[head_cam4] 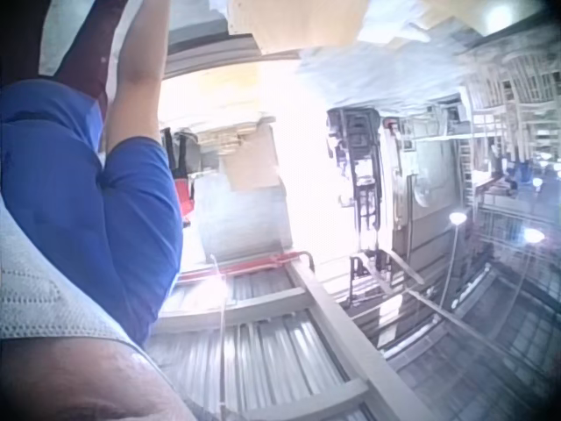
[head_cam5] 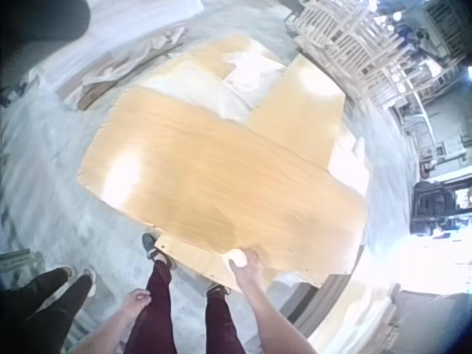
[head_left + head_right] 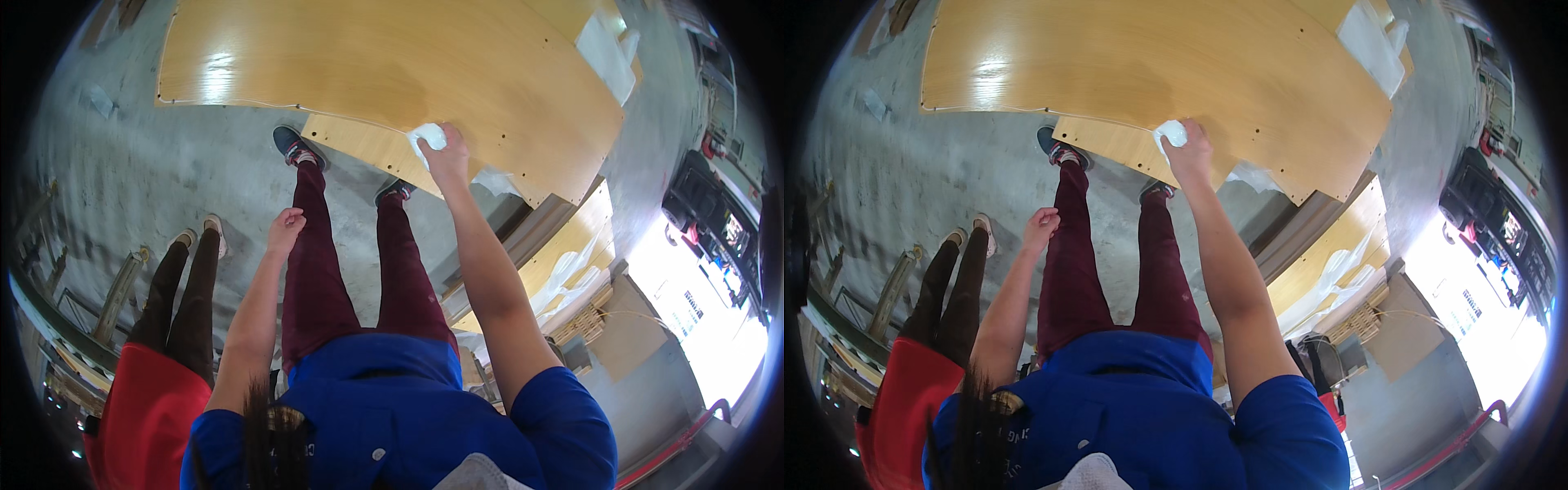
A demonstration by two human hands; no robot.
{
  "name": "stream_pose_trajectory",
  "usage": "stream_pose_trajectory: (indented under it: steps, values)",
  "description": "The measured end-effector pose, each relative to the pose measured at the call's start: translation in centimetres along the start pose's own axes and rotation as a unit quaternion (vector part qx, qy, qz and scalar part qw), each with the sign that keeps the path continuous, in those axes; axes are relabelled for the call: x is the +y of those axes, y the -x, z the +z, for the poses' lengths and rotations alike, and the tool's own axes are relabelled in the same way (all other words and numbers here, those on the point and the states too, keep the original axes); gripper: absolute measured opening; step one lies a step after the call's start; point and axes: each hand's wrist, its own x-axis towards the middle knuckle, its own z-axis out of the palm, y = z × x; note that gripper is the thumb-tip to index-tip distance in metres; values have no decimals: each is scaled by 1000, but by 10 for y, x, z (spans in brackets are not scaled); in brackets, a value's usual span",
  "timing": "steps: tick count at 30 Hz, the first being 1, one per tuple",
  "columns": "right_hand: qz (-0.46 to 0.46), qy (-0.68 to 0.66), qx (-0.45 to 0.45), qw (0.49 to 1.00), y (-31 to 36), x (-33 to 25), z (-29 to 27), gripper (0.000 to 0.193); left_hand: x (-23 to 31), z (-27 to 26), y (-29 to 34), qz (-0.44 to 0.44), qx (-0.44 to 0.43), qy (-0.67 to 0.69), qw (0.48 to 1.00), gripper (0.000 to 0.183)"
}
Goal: The person wipes the surface of light-colored wooden panels with a white cloth. They remove protective plastic film from a panel, wipe it, and place it on a roller conveyor. The person repeats this process for multiple panels in a factory setting.
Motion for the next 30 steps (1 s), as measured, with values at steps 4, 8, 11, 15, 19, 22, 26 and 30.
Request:
stream_pose_trajectory:
  steps: [4,8,11,15,19,22,26,30]
  values:
    - [31,-20,27,999,3,23,-25,32,9,13,-5,36,-17,-57,998,24]
    - [39,-9,36,999,6,30,-42,31,10,19,-6,49,-25,-90,994,25]
    - [43,-11,36,998,3,32,-46,31,25,27,-6,46,-9,-98,994,21]
    - [20,-30,50,998,6,42,-41,32,67,44,2,238,34,-151,959,17]
    - [36,-55,57,996,5,48,-41,32,160,85,12,339,55,-153,927,11]
    - [45,-61,53,996,7,54,-45,33,222,117,-5,451,87,-277,844,16]
    - [64,-72,65,993,7,64,-58,33,281,174,-45,463,149,-439,755,43]
    - [53,-102,111,987,12,87,-78,29,311,224,-75,315,143,-575,742,64]
